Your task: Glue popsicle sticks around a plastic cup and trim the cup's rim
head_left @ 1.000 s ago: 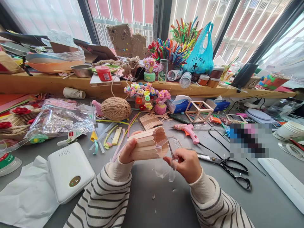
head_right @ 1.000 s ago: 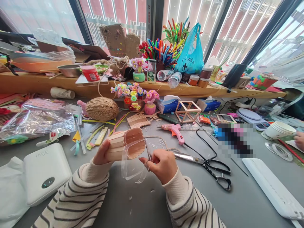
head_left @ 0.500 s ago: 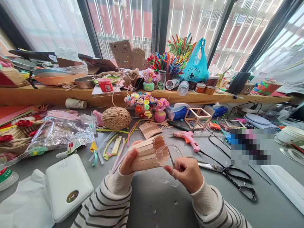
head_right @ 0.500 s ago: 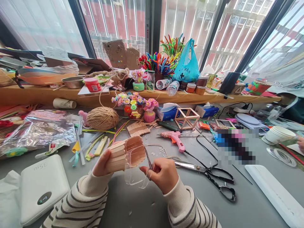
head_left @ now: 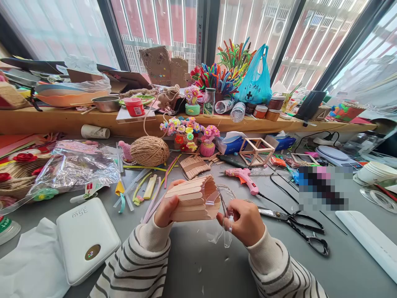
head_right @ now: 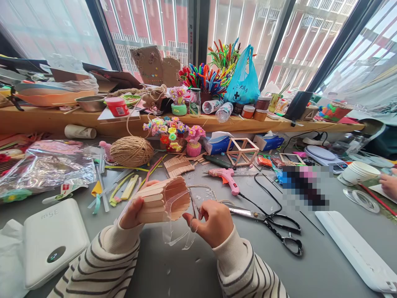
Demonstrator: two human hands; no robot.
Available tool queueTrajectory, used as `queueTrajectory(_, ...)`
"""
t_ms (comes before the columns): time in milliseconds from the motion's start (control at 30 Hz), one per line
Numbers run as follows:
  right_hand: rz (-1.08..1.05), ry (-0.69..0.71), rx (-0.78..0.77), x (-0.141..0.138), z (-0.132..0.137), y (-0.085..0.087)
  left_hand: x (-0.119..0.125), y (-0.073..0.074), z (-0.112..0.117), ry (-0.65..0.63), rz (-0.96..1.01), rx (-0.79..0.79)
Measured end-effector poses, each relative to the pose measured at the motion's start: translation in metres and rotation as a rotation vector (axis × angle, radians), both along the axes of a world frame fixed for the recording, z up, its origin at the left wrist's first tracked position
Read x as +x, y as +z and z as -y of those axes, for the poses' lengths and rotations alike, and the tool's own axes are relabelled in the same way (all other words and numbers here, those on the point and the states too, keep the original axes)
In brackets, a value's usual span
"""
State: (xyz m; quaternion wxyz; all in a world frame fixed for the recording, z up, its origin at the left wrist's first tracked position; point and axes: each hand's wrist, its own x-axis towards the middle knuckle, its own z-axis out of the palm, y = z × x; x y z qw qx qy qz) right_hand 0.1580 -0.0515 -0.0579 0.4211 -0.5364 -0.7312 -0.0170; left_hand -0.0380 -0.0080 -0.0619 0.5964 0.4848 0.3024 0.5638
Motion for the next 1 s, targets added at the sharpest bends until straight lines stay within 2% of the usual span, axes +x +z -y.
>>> queueTrajectory(500,-0.04,0.129,0.017,0.004,-0.004,0.001,0.005,0.007,0.004,-0.014,0.082,-0.055)
queueTrajectory(633,-0.074,0.144,0.014,0.003,-0.003,0.001,0.003,0.003,0.002,-0.006,0.094,-0.061)
queueTrajectory(833,-0.096,0.087,-0.104,0.001,0.0,0.003,-0.001,-0.004,-0.002,-0.053,0.063,-0.082)
queueTrajectory(1000,-0.084,0.103,-0.171,0.004,0.0,0.007,-0.003,-0.011,-0.008,-0.045,-0.038,0.02)
